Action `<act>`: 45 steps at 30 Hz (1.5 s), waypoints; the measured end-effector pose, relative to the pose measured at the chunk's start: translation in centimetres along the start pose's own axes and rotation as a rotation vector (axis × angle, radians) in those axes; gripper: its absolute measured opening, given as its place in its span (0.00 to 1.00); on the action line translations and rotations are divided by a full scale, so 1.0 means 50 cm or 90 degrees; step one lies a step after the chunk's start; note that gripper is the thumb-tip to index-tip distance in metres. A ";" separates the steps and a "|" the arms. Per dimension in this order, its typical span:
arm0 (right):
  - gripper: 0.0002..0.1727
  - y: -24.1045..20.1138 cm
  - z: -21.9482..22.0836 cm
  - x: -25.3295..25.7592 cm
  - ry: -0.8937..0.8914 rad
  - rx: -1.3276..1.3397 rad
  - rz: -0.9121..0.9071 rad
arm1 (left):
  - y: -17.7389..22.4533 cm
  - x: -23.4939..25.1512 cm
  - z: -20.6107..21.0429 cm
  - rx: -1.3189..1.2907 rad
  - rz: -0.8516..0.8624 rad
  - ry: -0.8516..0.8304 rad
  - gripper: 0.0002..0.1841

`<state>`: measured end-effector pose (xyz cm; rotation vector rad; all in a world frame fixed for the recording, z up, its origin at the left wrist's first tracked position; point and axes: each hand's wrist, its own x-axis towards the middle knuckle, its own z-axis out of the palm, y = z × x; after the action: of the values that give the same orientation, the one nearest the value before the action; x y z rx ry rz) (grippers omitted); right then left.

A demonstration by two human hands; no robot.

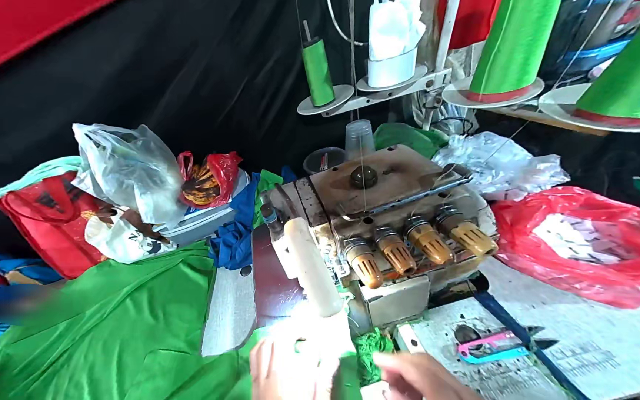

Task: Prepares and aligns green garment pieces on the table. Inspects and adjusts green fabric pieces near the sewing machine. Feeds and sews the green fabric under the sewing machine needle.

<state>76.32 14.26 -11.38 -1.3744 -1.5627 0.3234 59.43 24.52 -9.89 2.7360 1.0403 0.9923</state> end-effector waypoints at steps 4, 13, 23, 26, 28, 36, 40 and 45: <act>0.22 0.004 0.027 0.091 0.012 -0.265 0.047 | -0.022 -0.013 0.006 0.040 -0.035 0.051 0.18; 0.09 0.051 0.064 0.065 0.011 -0.369 0.016 | -0.015 -0.027 0.018 0.142 -0.025 0.085 0.17; 0.24 -0.006 0.000 0.045 -0.116 -0.032 0.143 | 0.008 -0.012 0.033 0.060 0.044 0.058 0.14; 0.16 -0.006 0.022 0.045 -0.014 -0.044 0.110 | -0.003 -0.009 0.021 0.064 0.026 0.033 0.18; 0.15 -0.001 0.021 0.064 0.049 -0.144 0.059 | -0.013 -0.013 0.017 0.048 0.001 0.040 0.17; 0.13 0.034 0.093 0.119 0.126 -0.317 0.002 | -0.018 -0.011 0.021 0.059 -0.009 0.068 0.17; 0.11 0.026 0.076 0.100 0.101 -0.313 0.067 | -0.017 -0.014 0.014 0.034 0.007 0.045 0.14; 0.22 -0.030 -0.034 0.067 -0.282 -0.300 0.354 | -0.012 -0.009 0.022 0.054 0.047 0.038 0.16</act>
<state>77.23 16.02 -7.84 -2.2298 -1.6443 0.6598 59.47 24.90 -11.14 2.8495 1.0195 1.0704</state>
